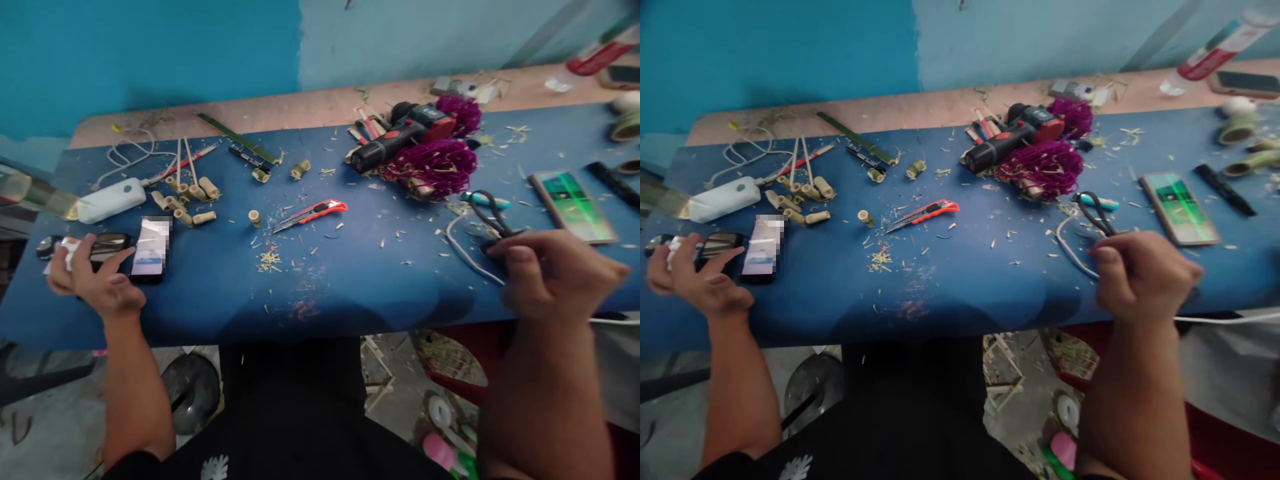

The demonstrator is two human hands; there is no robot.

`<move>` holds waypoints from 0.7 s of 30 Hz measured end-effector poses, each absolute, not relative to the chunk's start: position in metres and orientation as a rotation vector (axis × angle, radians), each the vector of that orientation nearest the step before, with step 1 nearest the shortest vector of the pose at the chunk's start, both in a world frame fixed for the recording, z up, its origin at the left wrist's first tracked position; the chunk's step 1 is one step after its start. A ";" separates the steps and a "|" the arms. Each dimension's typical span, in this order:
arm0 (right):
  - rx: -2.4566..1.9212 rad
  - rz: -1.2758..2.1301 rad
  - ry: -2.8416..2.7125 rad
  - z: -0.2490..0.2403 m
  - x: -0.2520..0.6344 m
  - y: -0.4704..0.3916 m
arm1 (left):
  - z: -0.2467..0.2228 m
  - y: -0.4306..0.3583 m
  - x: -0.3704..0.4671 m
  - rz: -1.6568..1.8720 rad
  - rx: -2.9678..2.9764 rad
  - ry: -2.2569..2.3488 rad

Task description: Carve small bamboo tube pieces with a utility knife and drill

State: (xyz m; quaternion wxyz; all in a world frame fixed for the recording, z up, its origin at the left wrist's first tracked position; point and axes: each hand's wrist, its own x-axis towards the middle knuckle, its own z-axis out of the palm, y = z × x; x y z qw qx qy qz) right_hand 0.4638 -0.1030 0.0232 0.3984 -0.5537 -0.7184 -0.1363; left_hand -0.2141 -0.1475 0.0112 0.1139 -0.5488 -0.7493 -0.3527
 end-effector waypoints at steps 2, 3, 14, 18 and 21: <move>-1.076 -0.363 -1.936 0.017 0.424 -0.105 | 0.007 -0.157 -0.215 -1.027 -1.566 -1.999; -1.004 -0.346 -1.984 0.014 0.406 -0.104 | 0.006 -0.162 -0.215 -1.010 -1.589 -1.960; -0.993 -0.481 -1.671 -0.042 0.372 -0.075 | 0.020 -0.183 -0.206 -0.814 -1.844 -2.194; -1.117 -0.479 -1.536 -0.062 0.390 -0.063 | 0.011 -0.179 -0.210 -0.890 -1.713 -2.141; -1.229 -0.435 -1.548 -0.074 0.401 -0.057 | 0.008 -0.177 -0.207 -0.865 -1.649 -2.194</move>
